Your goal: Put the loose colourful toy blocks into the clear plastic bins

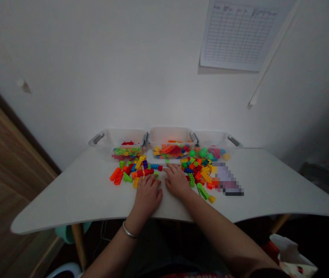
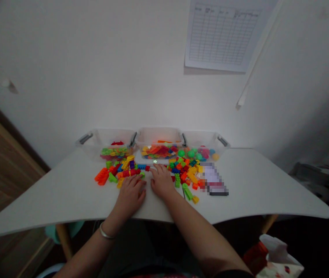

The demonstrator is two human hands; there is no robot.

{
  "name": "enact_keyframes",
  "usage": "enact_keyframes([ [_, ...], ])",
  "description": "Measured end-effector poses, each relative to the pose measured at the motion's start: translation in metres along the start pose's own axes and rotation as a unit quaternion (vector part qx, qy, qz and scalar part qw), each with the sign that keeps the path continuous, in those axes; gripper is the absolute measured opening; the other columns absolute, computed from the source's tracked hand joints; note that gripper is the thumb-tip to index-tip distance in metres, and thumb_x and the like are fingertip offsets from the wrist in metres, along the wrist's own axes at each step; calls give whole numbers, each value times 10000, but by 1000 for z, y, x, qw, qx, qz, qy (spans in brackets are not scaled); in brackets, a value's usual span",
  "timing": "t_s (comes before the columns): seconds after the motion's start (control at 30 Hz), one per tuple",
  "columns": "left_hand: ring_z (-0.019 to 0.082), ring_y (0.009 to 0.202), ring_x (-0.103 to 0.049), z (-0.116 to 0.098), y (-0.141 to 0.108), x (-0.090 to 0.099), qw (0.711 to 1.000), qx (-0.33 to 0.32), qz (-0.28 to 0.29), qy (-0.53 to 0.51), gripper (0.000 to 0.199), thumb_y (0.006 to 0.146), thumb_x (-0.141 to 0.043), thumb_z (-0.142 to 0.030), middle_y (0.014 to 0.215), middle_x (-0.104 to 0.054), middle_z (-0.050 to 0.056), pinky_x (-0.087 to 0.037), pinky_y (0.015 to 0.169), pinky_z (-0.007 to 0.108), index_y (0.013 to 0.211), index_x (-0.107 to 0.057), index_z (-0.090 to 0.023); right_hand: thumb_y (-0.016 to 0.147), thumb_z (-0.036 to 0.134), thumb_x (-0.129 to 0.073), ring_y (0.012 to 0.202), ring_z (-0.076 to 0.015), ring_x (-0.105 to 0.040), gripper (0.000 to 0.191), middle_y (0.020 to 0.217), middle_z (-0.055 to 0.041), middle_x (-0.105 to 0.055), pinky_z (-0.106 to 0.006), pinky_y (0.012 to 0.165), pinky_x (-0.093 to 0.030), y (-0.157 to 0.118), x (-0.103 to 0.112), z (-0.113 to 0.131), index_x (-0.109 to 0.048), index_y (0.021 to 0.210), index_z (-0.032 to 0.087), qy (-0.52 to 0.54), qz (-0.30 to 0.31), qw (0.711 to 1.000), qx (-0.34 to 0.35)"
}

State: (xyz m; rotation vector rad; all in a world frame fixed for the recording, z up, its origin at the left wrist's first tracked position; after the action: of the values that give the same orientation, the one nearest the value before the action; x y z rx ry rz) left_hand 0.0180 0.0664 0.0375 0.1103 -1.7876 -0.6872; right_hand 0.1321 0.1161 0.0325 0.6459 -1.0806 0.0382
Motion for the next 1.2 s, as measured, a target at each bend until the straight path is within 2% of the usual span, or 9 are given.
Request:
enact_keyframes([
  [0.2,314,1212,-515,0,0,-1,1000,-1,6,0,242,818,-550,-217,1259,-638,114,-353,1099,537,1021,-679,-194,824,193,-562,1324,-316,-431,478,1432,-168,-507,-478,1140,-306,0,-3,-10,-587,1297,125,-58,10,997,-43],
  [0.37,310,1201,-526,-2,0,2,1000,-1,-5,-3,233,816,-547,-211,1249,-643,106,-359,1091,542,1009,-678,-211,849,184,-535,1302,-295,-460,397,1386,-156,-553,-454,1107,-355,-1,-6,-8,-629,1233,141,-58,23,997,-36],
  [0.53,313,1203,-521,-2,1,2,1000,-3,-2,0,231,809,-545,-206,1247,-643,113,-364,1089,537,998,-679,-204,876,136,-501,1096,-255,-580,322,1132,-98,-688,-408,1037,-416,-1,-3,0,-667,1147,192,-66,37,997,5],
  [0.6,312,1205,-519,-2,1,1,1000,-3,0,6,235,813,-541,-207,1251,-642,114,-368,1089,527,1003,-678,-198,884,107,-482,1054,-246,-594,329,1088,-82,-701,-401,1018,-429,-1,-3,1,-669,1137,200,-61,38,997,15],
  [0.73,313,1210,-519,-1,0,-1,1000,-2,5,12,243,821,-544,-215,1264,-638,111,-365,1094,525,1020,-680,-192,879,53,-457,1072,-219,-600,376,1152,-72,-685,-372,993,-457,-2,-4,2,-664,1149,212,-26,26,999,35],
  [0.83,317,1215,-518,-2,1,0,1000,-3,6,13,256,819,-548,-213,1260,-640,117,-360,1099,531,1036,-681,-185,881,57,-468,1139,-223,-575,355,1199,-83,-672,-384,1034,-437,-3,-3,7,-681,1126,202,-23,14,997,65],
  [0.97,322,1211,-523,-2,1,0,1000,-3,8,9,259,815,-551,-209,1248,-648,115,-355,1104,537,1037,-683,-185,875,69,-490,1262,-253,-504,374,1348,-107,-596,-422,1091,-393,-2,-1,4,-665,1187,175,-47,-5,998,44],
  [1.1,328,1210,-523,-1,1,-1,1000,-5,9,6,263,818,-551,-208,1227,-663,110,-357,1099,549,1043,-686,-182,889,56,-465,1216,-239,-539,401,1278,-105,-645,-401,1079,-405,-1,-7,-2,-637,1235,162,-55,25,998,22],
  [1.2,326,1210,-524,-1,0,-1,1000,-4,5,6,260,821,-554,-208,1236,-659,116,-365,1094,543,1041,-688,-173,917,85,-461,1115,-216,-585,345,1206,-92,-669,-358,1016,-444,-1,-10,-1,-645,1194,175,-51,43,997,26],
])
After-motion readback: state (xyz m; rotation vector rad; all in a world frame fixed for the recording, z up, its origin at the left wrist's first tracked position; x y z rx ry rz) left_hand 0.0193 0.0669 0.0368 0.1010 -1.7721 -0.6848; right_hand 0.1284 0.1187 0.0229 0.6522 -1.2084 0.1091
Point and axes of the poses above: each hand's wrist, its own y-axis towards the middle knuckle, its own x-axis out of the back of the hand, z = x × y, the point moved 8 cm from there along y, towards the middle knuckle
